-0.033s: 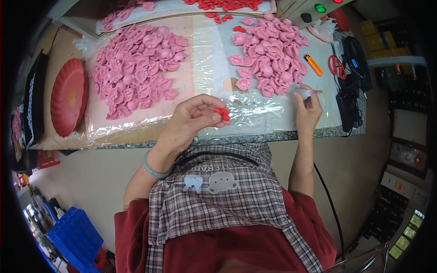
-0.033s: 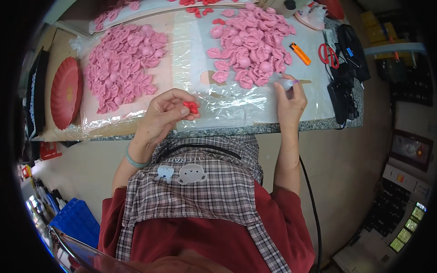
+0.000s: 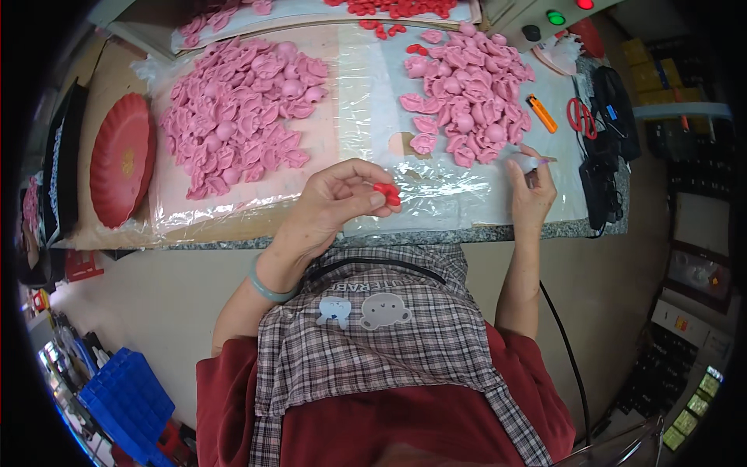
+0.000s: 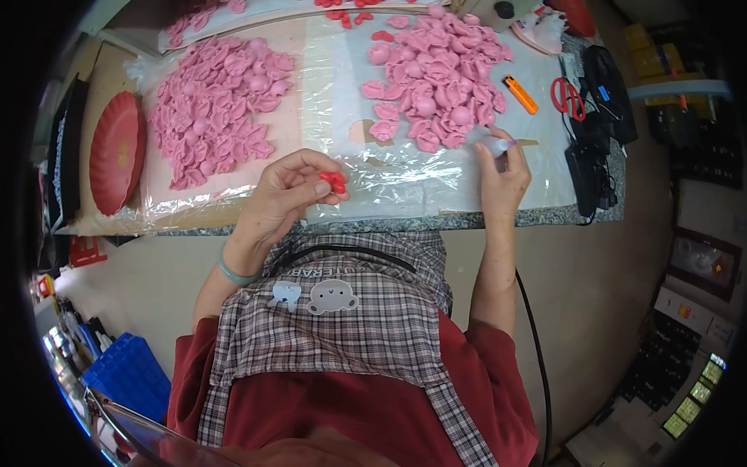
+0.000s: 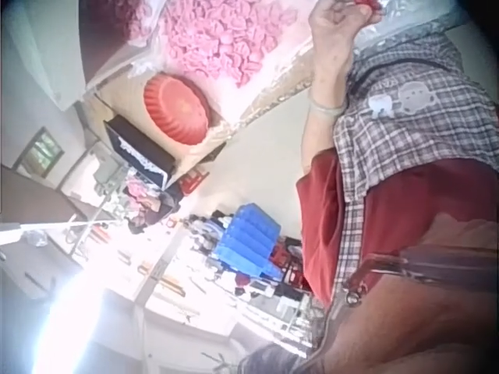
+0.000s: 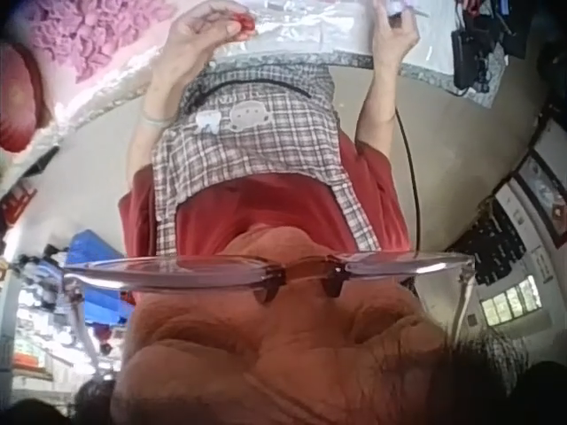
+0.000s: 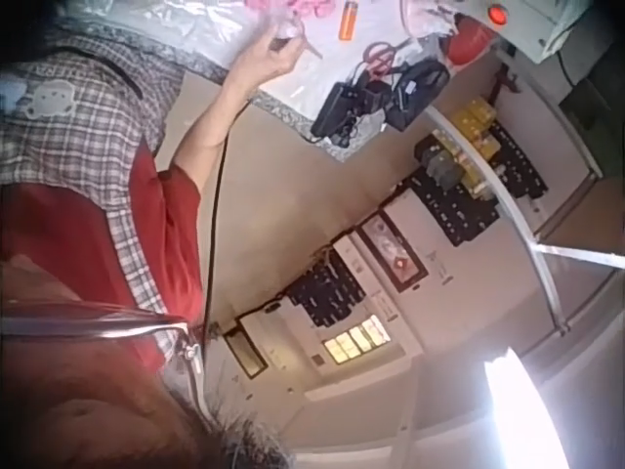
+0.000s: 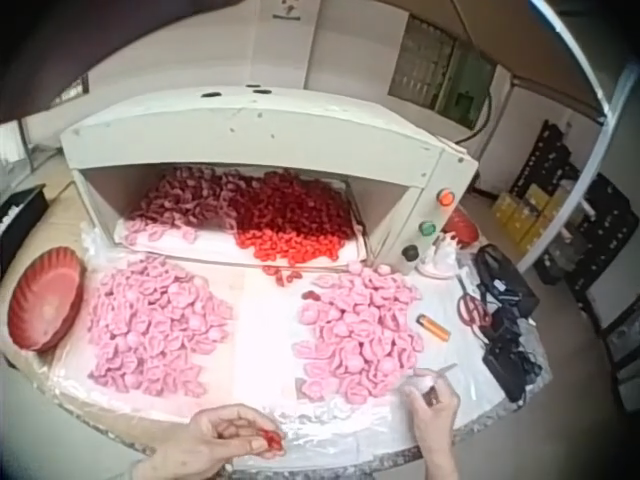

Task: Gluing small pink plastic components together at a factory workbench.

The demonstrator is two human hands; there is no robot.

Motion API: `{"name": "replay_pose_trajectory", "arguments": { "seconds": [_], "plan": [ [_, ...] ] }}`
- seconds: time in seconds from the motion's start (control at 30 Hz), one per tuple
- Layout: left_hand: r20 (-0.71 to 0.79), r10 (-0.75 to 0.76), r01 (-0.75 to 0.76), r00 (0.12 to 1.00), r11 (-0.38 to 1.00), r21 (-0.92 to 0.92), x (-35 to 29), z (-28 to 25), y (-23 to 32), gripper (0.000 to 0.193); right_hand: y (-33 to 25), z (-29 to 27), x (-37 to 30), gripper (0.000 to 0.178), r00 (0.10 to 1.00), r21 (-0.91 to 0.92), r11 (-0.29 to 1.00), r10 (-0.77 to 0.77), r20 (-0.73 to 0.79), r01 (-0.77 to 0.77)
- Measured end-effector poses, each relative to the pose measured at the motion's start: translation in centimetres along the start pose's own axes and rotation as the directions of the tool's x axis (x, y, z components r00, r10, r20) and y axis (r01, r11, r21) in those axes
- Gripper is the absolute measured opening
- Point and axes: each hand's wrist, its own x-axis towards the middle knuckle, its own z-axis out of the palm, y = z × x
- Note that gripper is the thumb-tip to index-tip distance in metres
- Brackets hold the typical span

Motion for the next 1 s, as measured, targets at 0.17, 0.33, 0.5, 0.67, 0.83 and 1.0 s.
{"name": "replay_pose_trajectory", "arguments": {
  "seconds": [0.17, 0.33, 0.5, 0.67, 0.83, 1.0],
  "plan": [
    [0.052, 0.022, -0.021, 0.998, 1.000, -0.007, 0.1, 0.0, -0.4, 0.017, -0.6, -0.7, -3.9, 0.023, 0.971, 0.174, 0.983, -0.021, -0.240, 0.064],
    [0.103, 0.041, -0.040, 0.994, 0.999, -0.016, 0.0, 0.2, -0.7, 0.016, -6.0, 1.1, -7.4, 0.023, 0.937, 0.193, 0.944, -0.301, 0.179, 0.266],
    [0.123, 0.016, -0.004, 0.992, 0.995, -0.097, -0.8, 0.2, -0.4, 0.016, -10.6, 4.6, -6.9, 0.027, 0.846, 0.534, 0.829, -0.396, 0.357, 0.163],
    [0.153, 0.038, -0.012, 0.988, 0.986, -0.169, -0.9, 0.1, -2.2, 0.013, -10.3, 6.2, -7.5, 0.030, 0.831, 0.599, 0.792, -0.411, 0.375, 0.121],
    [0.135, 0.006, -0.001, 0.991, 0.999, -0.040, -2.1, 0.0, -1.4, 0.017, -10.6, 6.6, -7.7, 0.021, 0.850, 0.639, 0.760, -0.411, 0.329, 0.120],
    [-0.083, 0.597, -0.191, 0.798, 0.381, 0.905, -3.3, -2.5, 1.3, 0.010, -10.3, 6.6, -6.8, 0.019, 0.881, 0.728, 0.684, -0.316, 0.351, -0.044]
  ]
}}
